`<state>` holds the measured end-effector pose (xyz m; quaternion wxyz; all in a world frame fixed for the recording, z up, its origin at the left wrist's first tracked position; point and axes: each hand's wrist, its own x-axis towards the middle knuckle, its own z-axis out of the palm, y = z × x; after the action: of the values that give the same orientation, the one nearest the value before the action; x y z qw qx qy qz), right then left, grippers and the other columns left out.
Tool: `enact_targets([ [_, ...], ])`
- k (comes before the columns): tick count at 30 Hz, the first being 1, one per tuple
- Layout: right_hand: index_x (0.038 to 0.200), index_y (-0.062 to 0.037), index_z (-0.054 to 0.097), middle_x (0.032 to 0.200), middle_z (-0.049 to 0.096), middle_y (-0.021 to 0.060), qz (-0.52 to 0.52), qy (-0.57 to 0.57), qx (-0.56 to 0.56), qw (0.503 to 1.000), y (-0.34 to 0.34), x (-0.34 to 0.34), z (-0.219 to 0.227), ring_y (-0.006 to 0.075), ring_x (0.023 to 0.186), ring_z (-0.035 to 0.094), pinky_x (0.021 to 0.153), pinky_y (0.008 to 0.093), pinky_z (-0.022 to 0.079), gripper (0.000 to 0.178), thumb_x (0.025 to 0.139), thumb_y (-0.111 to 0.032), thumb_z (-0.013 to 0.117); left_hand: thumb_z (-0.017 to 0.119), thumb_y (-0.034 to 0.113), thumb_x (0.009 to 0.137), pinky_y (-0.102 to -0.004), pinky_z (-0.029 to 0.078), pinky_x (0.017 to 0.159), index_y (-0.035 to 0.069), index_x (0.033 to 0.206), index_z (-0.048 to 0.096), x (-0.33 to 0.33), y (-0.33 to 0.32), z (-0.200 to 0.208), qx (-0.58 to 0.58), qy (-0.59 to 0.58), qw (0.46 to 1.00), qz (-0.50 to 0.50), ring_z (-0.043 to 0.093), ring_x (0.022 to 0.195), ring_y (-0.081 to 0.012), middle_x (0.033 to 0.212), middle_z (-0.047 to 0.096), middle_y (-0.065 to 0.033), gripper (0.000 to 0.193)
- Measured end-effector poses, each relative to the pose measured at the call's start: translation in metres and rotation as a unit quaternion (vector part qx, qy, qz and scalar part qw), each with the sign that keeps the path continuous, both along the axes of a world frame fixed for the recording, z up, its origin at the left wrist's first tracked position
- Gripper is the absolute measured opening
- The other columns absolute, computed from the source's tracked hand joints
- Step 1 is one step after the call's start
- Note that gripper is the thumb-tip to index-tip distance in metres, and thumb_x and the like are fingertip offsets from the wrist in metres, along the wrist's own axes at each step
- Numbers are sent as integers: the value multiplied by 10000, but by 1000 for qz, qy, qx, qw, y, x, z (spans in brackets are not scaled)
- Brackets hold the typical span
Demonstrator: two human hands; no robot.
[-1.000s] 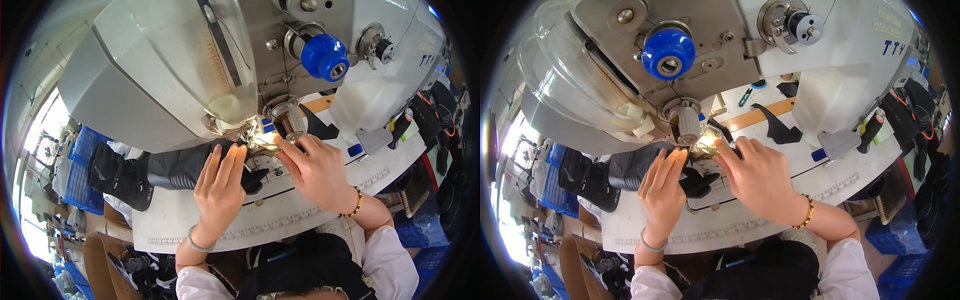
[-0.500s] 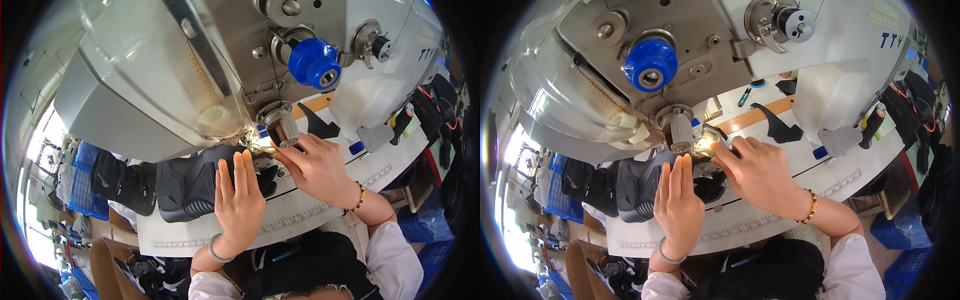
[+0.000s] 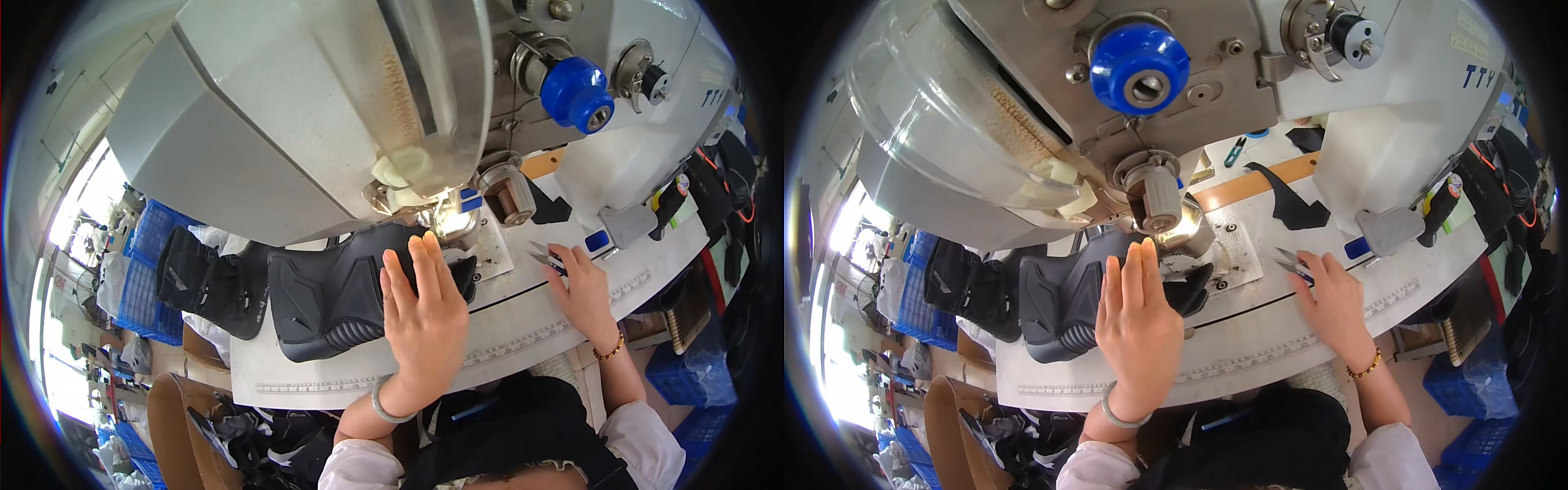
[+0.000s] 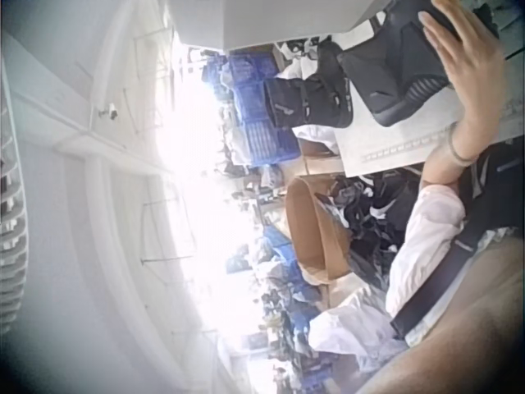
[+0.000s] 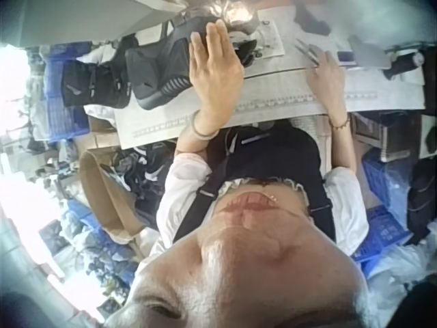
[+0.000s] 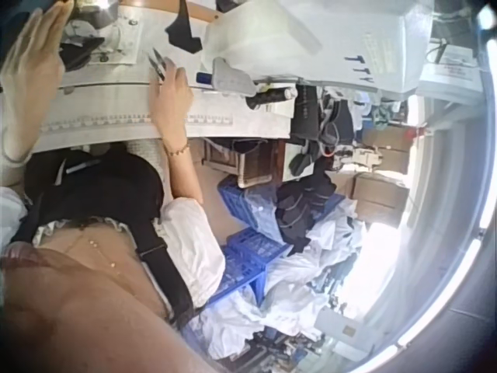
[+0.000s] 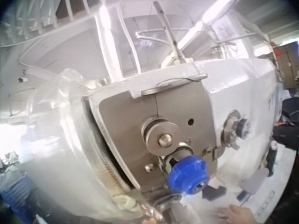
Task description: The person puts down a phone and stitches boot pieces together using a sewing machine.
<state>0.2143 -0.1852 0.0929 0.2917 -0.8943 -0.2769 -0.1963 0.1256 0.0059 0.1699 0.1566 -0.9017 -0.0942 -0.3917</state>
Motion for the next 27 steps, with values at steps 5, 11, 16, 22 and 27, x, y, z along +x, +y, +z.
enact_targets([
  [5, 1058, -33, 555, 881, 524, 120, -43, -49, -96, 993, -5, 8, -29, 281, 781, 538, 617, 340, 439, 297, 795, -157, 616, 540, -33, 689, -361, 518, 786, -32, 1074, 601, -3, -1, 4, 21, 5, 1000, 18, 592, 949, -354, 1077, 567, -125, 390],
  [11, 1044, 10, 576, 1041, 540, 132, 260, 39, 201, 944, 59, -20, 47, 285, 993, 529, 852, 346, 438, 287, 777, -67, 647, 606, 96, 781, -341, 514, 776, -46, 1034, 614, -27, 26, 26, -146, 42, 979, -137, 601, 962, -324, 1098, 576, -181, 291],
  [16, 985, 24, 543, 915, 560, 101, 330, 282, 94, 896, 99, -32, 70, 174, 752, 569, 691, 278, 462, 208, 891, -161, 532, 671, 224, 768, -362, 438, 879, -55, 1065, 579, -36, 84, 59, -288, 126, 935, -161, 550, 1046, -341, 1111, 573, -212, 417],
  [22, 835, 20, 472, 552, 445, 108, 324, 304, 425, 789, 132, -43, 38, 174, 484, 411, 478, 326, 358, 194, 900, -162, 462, 677, 400, 745, -369, 347, 981, -125, 1204, 431, -1, 98, 67, -257, 318, 891, -196, 432, 1157, -390, 1214, 464, -288, 739],
  [27, 911, 21, 509, 675, 496, 39, 315, 334, 383, 802, 120, -43, 47, 80, 605, 413, 534, 252, 360, 187, 918, -155, 446, 644, 393, 761, -379, 353, 989, -146, 1210, 401, 8, 88, 56, -314, 330, 870, -188, 432, 1164, -420, 1209, 451, -333, 743],
])
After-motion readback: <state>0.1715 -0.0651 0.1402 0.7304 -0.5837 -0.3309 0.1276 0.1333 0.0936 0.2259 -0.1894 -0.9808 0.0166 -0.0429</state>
